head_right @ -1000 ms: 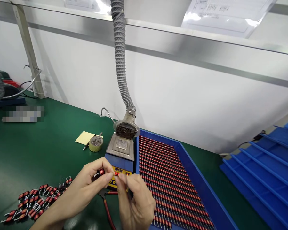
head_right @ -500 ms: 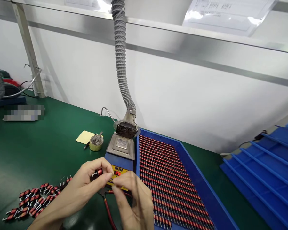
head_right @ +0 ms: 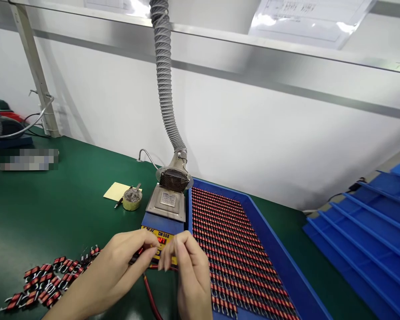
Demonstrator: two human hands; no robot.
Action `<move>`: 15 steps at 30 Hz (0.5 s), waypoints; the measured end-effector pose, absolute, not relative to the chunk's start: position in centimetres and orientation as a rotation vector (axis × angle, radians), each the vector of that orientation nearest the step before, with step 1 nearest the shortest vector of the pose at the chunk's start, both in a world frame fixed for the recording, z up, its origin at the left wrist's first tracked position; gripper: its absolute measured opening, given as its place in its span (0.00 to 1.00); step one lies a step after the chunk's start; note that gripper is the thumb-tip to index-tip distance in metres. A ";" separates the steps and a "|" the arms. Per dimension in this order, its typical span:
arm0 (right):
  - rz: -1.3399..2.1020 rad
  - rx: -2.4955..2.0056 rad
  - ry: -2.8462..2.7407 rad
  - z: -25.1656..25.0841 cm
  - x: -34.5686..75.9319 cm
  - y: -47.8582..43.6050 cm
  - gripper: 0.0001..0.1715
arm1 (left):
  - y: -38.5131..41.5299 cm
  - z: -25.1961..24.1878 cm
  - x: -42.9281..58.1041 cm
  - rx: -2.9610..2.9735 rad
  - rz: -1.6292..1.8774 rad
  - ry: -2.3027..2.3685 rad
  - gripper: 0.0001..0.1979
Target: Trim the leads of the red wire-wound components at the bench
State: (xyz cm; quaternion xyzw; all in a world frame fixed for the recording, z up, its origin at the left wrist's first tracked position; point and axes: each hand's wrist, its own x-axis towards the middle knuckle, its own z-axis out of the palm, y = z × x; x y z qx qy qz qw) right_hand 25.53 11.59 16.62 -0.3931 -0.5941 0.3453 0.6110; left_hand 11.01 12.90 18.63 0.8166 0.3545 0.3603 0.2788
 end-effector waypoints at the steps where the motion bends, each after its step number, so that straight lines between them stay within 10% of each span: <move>1: 0.776 -0.884 -1.343 16.6 25.6 11.6 0.16 | 12.9 18.7 11.0 2.158 0.990 0.950 0.08; 9: 0.243 -0.933 -1.682 16.8 25.9 11.1 0.07 | 12.6 19.0 10.7 2.157 1.020 0.941 0.08; 15: 1.078 -0.866 -1.355 16.8 25.2 11.6 0.20 | 13.0 17.9 11.2 2.516 1.053 0.877 0.11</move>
